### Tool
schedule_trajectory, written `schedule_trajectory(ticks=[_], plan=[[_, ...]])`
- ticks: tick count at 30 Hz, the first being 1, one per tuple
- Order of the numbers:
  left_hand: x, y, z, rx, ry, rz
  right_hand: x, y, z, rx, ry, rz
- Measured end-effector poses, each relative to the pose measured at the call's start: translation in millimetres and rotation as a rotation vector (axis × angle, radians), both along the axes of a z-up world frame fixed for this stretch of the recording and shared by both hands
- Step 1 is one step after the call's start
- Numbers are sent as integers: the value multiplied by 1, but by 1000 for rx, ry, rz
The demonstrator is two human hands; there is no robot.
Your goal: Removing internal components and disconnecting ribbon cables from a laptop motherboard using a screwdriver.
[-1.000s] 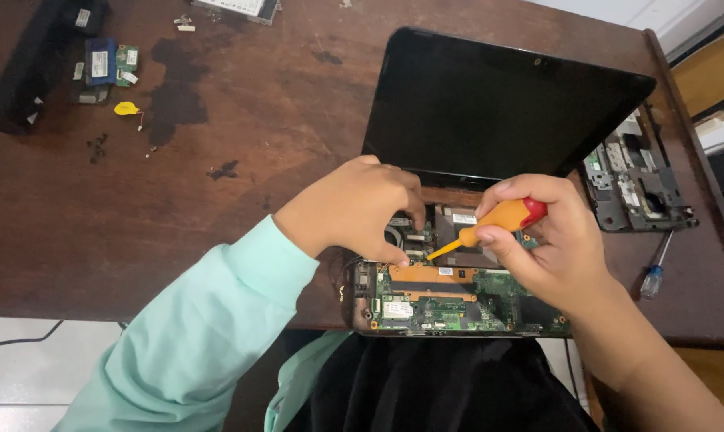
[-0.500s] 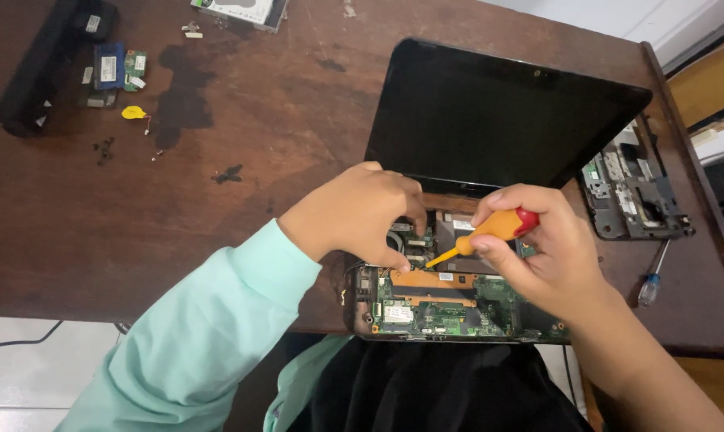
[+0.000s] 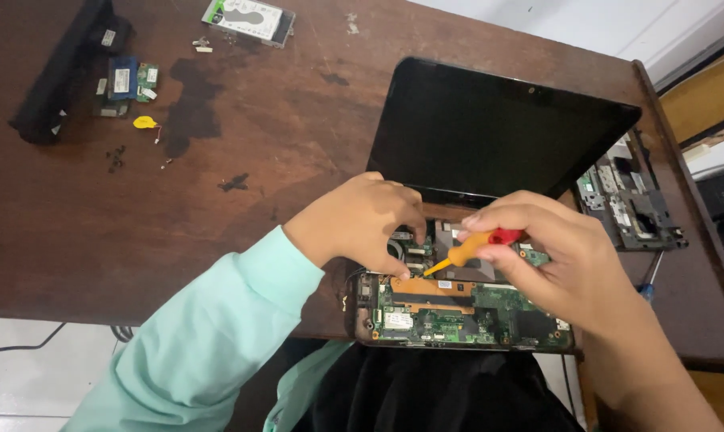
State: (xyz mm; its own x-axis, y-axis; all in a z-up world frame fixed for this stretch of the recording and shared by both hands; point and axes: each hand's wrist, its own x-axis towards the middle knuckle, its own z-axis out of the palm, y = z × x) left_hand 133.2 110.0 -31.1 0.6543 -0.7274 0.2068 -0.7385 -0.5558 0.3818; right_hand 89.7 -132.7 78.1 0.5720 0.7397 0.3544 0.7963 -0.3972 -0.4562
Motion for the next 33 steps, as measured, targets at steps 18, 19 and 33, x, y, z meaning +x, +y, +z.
schedule_trajectory(ticks=[18,19,33], plan=[[-1,-2,5,10,6,8,-4,0,2,106,152,104],[0,-1,3,-7,-3,8,-2,1,0,112,106,81],[1,-1,3,-37,-6,-26,-5,5,1,82,120,114]])
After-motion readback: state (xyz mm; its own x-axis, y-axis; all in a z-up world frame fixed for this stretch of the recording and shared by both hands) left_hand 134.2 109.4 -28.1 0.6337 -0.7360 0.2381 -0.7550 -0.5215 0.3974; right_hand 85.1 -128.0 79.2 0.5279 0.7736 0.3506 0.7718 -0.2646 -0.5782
